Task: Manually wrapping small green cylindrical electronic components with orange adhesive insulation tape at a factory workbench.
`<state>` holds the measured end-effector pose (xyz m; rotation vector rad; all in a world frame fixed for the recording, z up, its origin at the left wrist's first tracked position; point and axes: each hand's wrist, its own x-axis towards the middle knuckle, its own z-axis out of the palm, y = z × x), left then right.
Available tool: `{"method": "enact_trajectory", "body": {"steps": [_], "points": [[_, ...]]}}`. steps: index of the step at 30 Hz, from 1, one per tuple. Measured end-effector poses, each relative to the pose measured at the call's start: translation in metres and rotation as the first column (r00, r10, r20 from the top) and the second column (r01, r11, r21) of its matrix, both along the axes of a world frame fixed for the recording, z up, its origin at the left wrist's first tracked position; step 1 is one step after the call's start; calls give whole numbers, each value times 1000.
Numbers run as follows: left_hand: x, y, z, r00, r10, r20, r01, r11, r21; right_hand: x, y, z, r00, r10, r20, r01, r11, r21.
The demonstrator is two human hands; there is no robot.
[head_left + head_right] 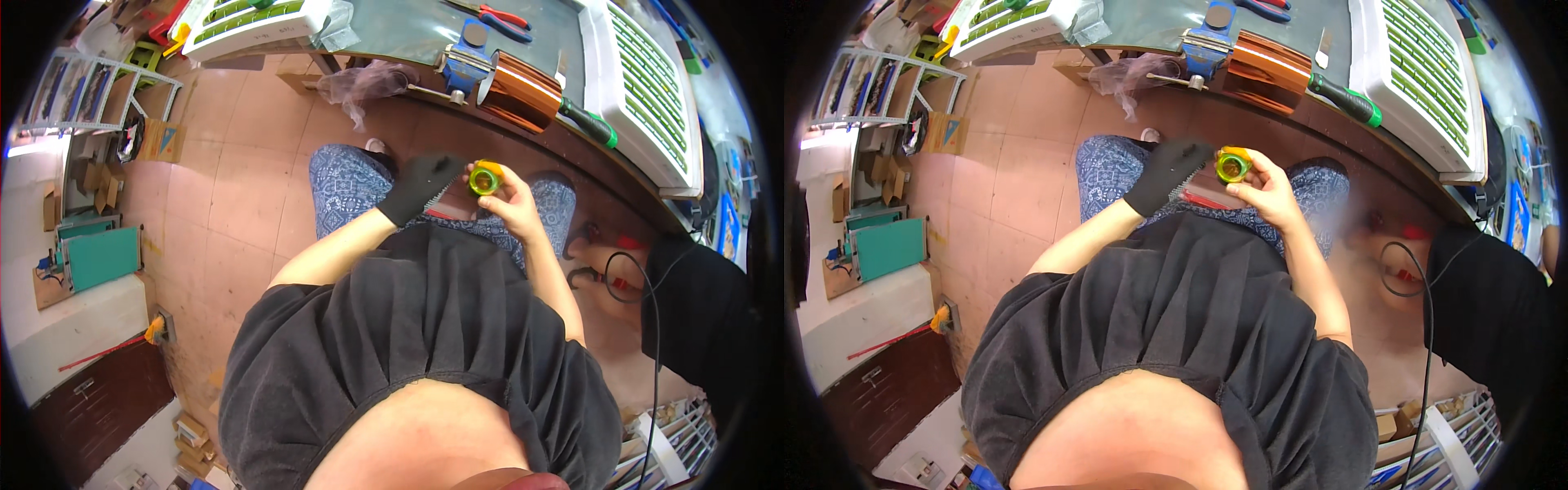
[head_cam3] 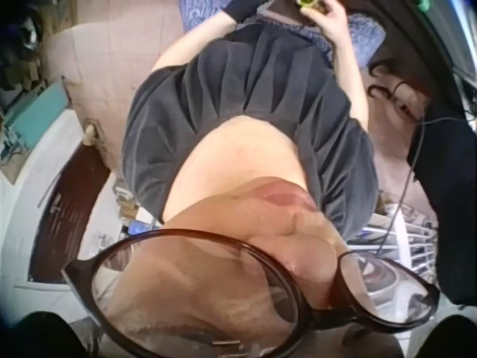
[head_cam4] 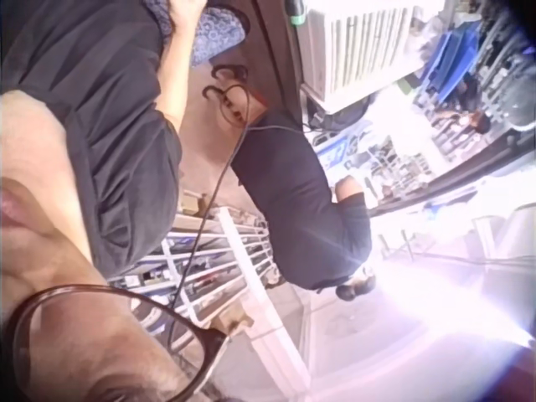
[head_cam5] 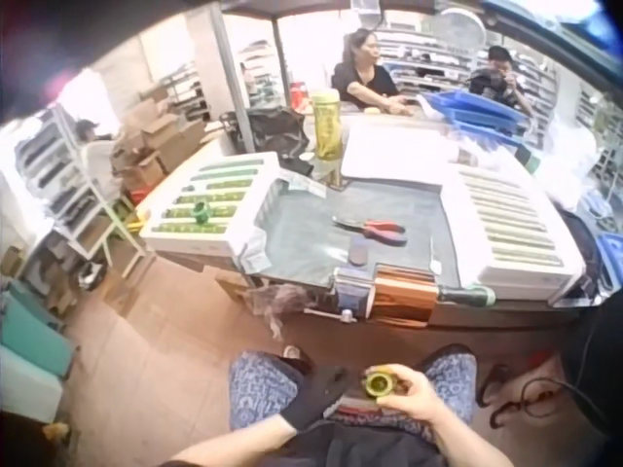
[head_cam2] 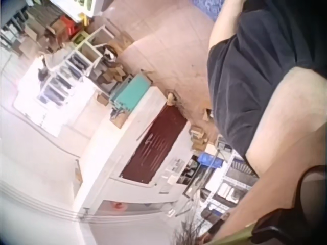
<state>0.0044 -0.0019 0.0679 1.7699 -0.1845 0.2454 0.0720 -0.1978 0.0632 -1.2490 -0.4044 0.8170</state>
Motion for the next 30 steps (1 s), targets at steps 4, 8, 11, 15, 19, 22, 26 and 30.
{"method": "enact_trajectory", "body": {"steps": [4, 8, 11, 15, 19, 22, 26, 30], "points": [[13, 19, 58, 997, 18, 68, -34, 971, 235, 5, -2, 0, 1000, 12, -23, -10, 997, 73], [19, 19, 68, 950, -307, 55, 230, 809, 541, 3, -2, 4, 996, 78, -32, -77, 996, 47], [21, 19, 62, 952, -305, 7, 247, 784, 569, 2, -1, 4, 994, 101, -37, -100, 995, 23], [25, 19, 59, 954, -298, -23, 259, 786, 562, 0, -3, 2, 994, 90, -61, -89, 996, 23], [27, 24, 61, 931, -343, -126, 351, 740, 574, 1, -2, 1, 994, 107, -24, -107, 994, 5], [28, 26, 53, 933, -350, -86, 345, 797, 496, 1, -4, 1, 995, 88, -49, -87, 996, 22], [25, 23, 52, 946, -315, -71, 319, 877, 360, 1, -2, -3, 996, 61, -70, -59, 998, 33], [22, 17, 41, 959, -275, -72, 282, 886, 369, -3, 1, -11, 998, 0, -66, 1, 1000, 10]]}}
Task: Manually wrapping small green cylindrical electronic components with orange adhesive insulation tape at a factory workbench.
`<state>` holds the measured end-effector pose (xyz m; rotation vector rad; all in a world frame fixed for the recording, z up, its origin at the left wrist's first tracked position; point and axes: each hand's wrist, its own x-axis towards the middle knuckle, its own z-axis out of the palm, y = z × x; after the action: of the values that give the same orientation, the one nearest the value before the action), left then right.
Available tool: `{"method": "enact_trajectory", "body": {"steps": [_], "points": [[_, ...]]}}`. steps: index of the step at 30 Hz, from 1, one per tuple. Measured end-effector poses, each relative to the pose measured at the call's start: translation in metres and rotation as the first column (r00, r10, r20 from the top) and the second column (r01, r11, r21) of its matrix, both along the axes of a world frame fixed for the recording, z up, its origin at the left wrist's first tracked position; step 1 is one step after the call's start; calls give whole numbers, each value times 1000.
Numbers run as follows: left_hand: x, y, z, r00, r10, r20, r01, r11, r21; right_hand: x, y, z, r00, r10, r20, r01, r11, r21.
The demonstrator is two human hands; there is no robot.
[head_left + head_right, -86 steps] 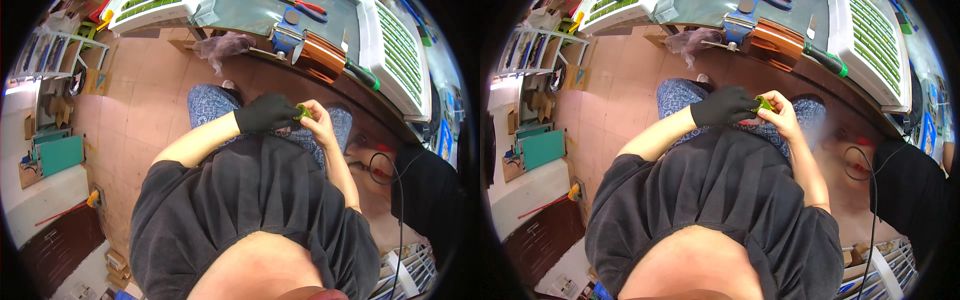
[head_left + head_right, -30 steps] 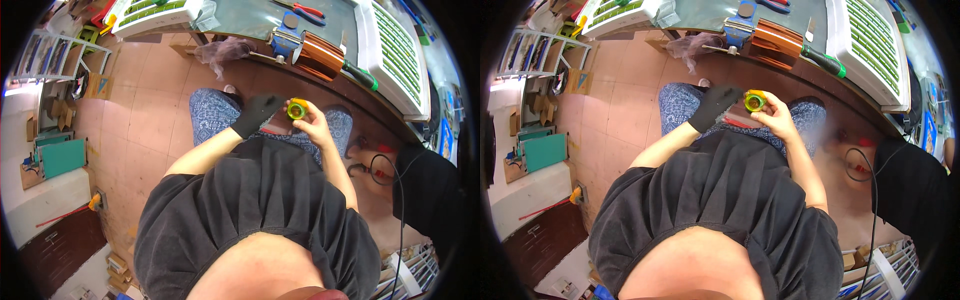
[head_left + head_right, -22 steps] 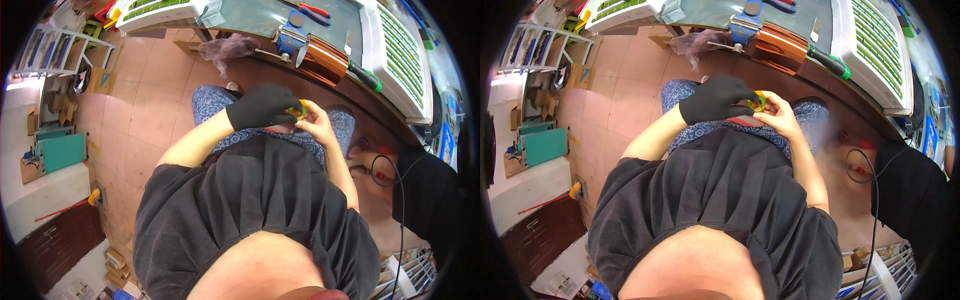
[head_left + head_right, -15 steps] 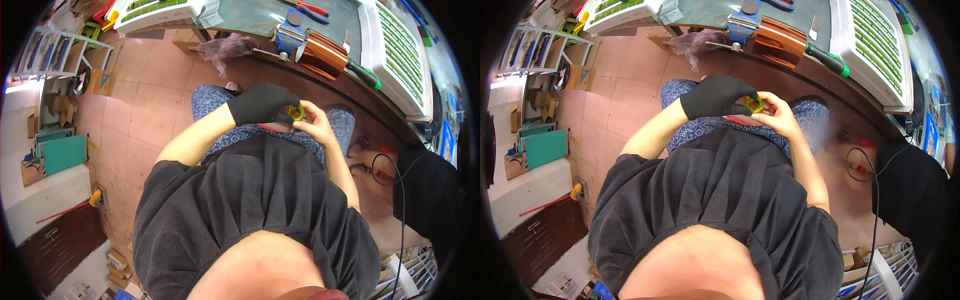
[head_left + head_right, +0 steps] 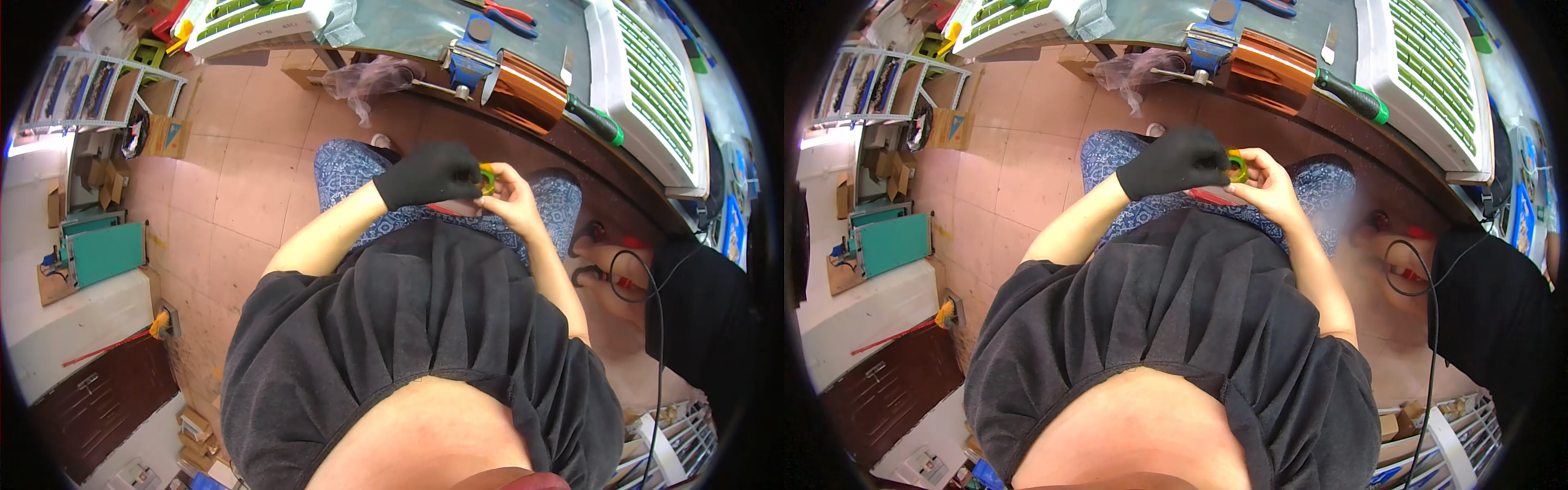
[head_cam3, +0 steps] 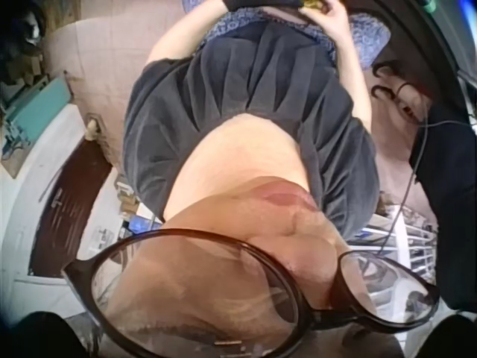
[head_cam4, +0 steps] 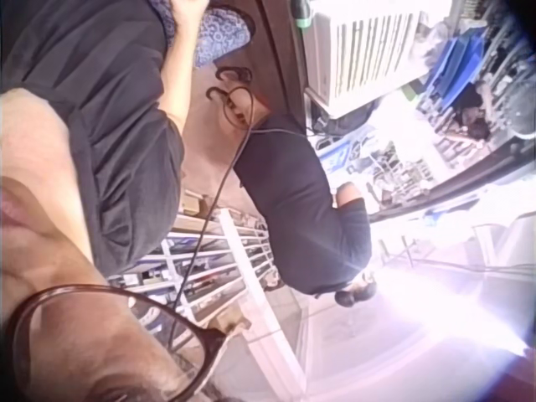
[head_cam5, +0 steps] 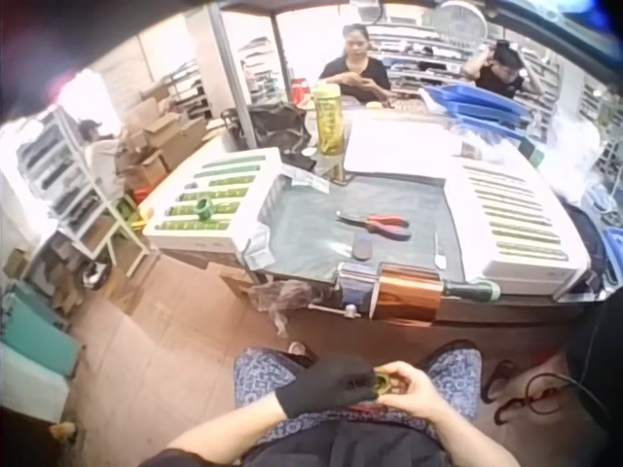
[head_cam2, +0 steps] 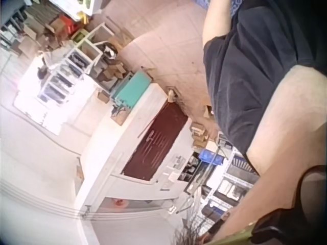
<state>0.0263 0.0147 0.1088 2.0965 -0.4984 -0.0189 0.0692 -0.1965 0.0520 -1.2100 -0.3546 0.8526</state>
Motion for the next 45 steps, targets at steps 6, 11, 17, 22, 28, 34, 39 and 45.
{"method": "enact_trajectory", "body": {"steps": [6, 11, 17, 22, 28, 34, 39, 45], "points": [[-2, -3, -26, 995, 84, 53, -78, 991, -108, -4, 6, -4, 993, -84, 85, 92, 992, -90], [-4, -12, -28, 983, 180, 37, -176, 980, -94, -8, 10, -13, 938, -181, 297, 238, 956, -172], [-2, -15, -51, 971, 236, -28, -237, 954, -182, -16, 19, -8, 780, -208, 590, 391, 899, -200], [-2, -21, -54, 966, 259, -9, -255, 942, -217, -15, 18, -4, 567, -112, 816, 506, 829, -238], [0, -22, -57, 975, 221, 6, -210, 934, -289, -13, 21, -3, 411, -173, 895, 597, 793, -121], [-3, -20, -52, 968, 248, -46, -252, 940, -230, -11, 10, -12, 949, -251, 188, 253, 967, 17], [-7, -18, -46, 984, 179, 22, -169, 957, -237, -3, -1, -12, 929, -13, -369, 76, 984, 158], [-2, -25, -42, 969, 207, 131, -193, 975, -109, 2, 1, -7, 956, -292, -41, 294, 954, 62]]}}
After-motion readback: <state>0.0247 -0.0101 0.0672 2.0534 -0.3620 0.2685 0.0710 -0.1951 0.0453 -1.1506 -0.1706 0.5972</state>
